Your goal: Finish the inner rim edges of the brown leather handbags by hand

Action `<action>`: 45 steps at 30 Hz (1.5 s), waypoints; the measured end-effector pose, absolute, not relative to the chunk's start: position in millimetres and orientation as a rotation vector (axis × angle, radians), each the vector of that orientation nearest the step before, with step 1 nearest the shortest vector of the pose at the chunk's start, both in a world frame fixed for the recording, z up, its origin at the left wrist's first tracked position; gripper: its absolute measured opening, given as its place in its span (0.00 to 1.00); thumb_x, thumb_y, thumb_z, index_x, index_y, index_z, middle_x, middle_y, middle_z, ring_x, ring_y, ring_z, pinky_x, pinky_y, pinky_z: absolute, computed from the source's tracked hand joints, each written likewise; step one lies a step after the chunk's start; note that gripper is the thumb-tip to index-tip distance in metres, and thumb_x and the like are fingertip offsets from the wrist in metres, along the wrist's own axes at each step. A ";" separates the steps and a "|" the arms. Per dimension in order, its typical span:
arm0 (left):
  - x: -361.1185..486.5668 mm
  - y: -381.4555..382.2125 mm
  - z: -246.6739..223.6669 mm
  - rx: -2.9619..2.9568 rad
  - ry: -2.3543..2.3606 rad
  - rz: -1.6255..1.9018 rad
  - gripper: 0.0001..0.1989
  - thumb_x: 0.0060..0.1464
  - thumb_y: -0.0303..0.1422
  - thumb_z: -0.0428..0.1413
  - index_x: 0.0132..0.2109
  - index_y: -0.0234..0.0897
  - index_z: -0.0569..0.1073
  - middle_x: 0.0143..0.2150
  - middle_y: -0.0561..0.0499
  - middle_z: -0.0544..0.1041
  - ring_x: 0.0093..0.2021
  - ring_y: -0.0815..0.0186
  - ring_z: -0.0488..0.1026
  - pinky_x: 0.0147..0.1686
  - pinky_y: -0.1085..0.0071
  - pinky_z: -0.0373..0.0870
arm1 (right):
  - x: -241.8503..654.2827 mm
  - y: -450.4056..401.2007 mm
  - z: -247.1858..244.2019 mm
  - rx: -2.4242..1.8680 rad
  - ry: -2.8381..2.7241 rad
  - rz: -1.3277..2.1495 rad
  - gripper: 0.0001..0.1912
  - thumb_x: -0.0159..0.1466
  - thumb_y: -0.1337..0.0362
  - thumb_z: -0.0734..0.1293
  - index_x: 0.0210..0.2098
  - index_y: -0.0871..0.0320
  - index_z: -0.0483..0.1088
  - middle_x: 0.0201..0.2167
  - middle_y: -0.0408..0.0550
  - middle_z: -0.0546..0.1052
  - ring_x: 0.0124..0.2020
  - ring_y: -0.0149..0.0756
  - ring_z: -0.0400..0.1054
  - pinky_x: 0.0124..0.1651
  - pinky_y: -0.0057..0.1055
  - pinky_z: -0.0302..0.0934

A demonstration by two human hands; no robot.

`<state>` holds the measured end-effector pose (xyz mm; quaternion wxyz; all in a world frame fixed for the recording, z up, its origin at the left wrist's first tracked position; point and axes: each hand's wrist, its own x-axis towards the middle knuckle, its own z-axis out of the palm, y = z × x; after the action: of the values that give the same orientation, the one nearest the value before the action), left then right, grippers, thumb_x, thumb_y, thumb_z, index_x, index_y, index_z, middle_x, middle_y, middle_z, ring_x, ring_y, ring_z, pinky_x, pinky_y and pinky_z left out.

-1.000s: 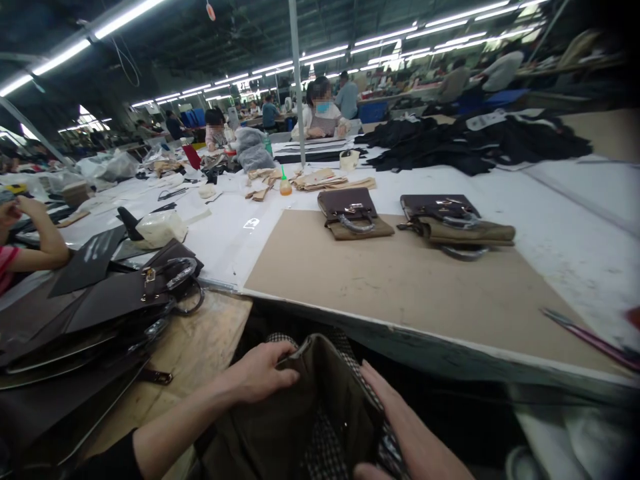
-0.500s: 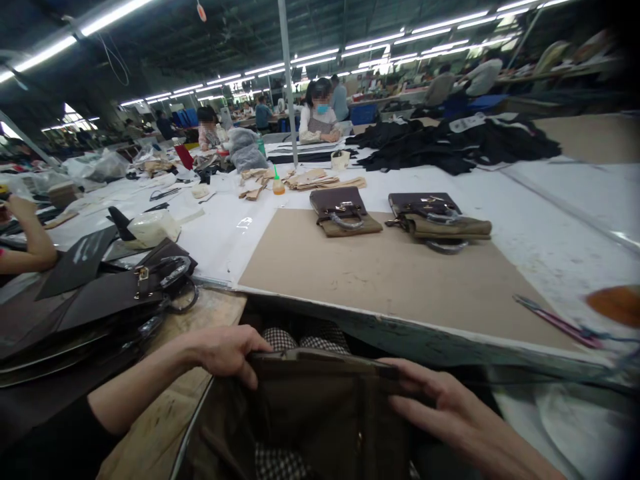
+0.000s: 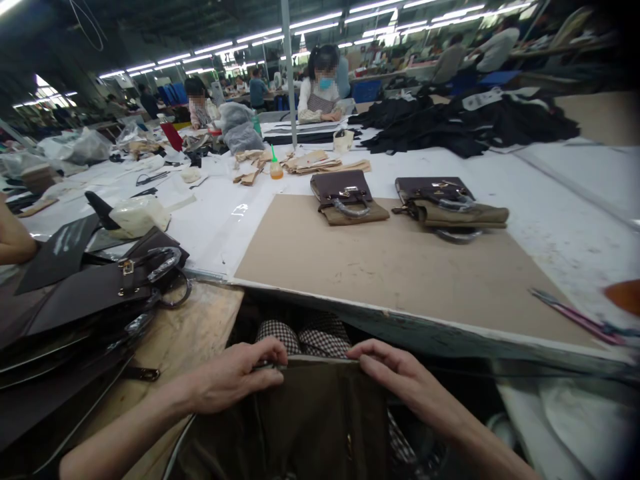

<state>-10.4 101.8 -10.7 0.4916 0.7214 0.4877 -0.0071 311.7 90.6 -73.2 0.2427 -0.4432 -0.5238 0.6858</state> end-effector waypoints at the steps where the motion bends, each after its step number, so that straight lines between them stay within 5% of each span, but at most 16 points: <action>1: -9.8 102.8 -12.0 1.789 1.203 -0.026 0.11 0.63 0.44 0.50 0.47 0.47 0.70 0.41 0.57 0.75 0.41 0.66 0.70 0.41 0.69 0.63 | 305.8 93.1 -72.5 -1.254 -1.428 1.868 0.24 0.67 0.45 0.64 0.51 0.58 0.69 0.39 0.46 0.74 0.38 0.33 0.68 0.40 0.26 0.61; 6: -7.9 103.5 -17.7 1.805 1.271 -0.021 0.11 0.60 0.44 0.52 0.38 0.43 0.72 0.32 0.59 0.72 0.34 0.70 0.67 0.33 0.71 0.58 | 289.4 100.2 -68.0 -1.179 -1.521 2.051 0.26 0.66 0.47 0.67 0.57 0.56 0.71 0.47 0.49 0.77 0.46 0.38 0.70 0.47 0.30 0.62; 19: -0.2 101.0 -21.7 1.735 1.446 0.040 0.12 0.52 0.41 0.59 0.29 0.37 0.71 0.26 0.58 0.71 0.28 0.71 0.64 0.27 0.72 0.55 | 287.9 84.8 -57.6 -1.187 -1.445 2.035 0.23 0.61 0.52 0.72 0.52 0.56 0.76 0.40 0.48 0.80 0.38 0.36 0.73 0.42 0.26 0.65; 31: -2.4 96.7 -13.1 1.644 0.988 0.095 0.11 0.51 0.37 0.61 0.28 0.35 0.71 0.43 0.54 0.76 0.43 0.65 0.69 0.45 0.69 0.63 | 296.8 81.4 -59.8 -1.093 -1.393 2.076 0.23 0.65 0.51 0.69 0.53 0.59 0.75 0.42 0.51 0.79 0.42 0.38 0.72 0.45 0.30 0.63; 38: -1.7 94.8 -20.5 1.666 1.030 0.087 0.10 0.50 0.34 0.61 0.27 0.35 0.69 0.42 0.54 0.76 0.42 0.65 0.70 0.43 0.70 0.63 | 287.9 74.5 -55.8 -1.210 -1.466 1.941 0.21 0.64 0.49 0.68 0.46 0.58 0.78 0.36 0.48 0.78 0.34 0.34 0.70 0.37 0.26 0.60; 45: -1.2 94.4 -19.5 1.663 1.200 0.250 0.10 0.51 0.34 0.61 0.27 0.34 0.70 0.43 0.54 0.78 0.43 0.67 0.72 0.43 0.70 0.64 | 283.4 63.1 -65.1 -1.333 -1.680 1.515 0.21 0.68 0.48 0.63 0.40 0.58 0.78 0.34 0.45 0.77 0.37 0.37 0.68 0.39 0.27 0.58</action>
<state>-1.2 94.4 -19.5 0.5124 0.6912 0.4988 0.1040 283.4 63.1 -65.1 0.2550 -0.4910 -0.6185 0.5580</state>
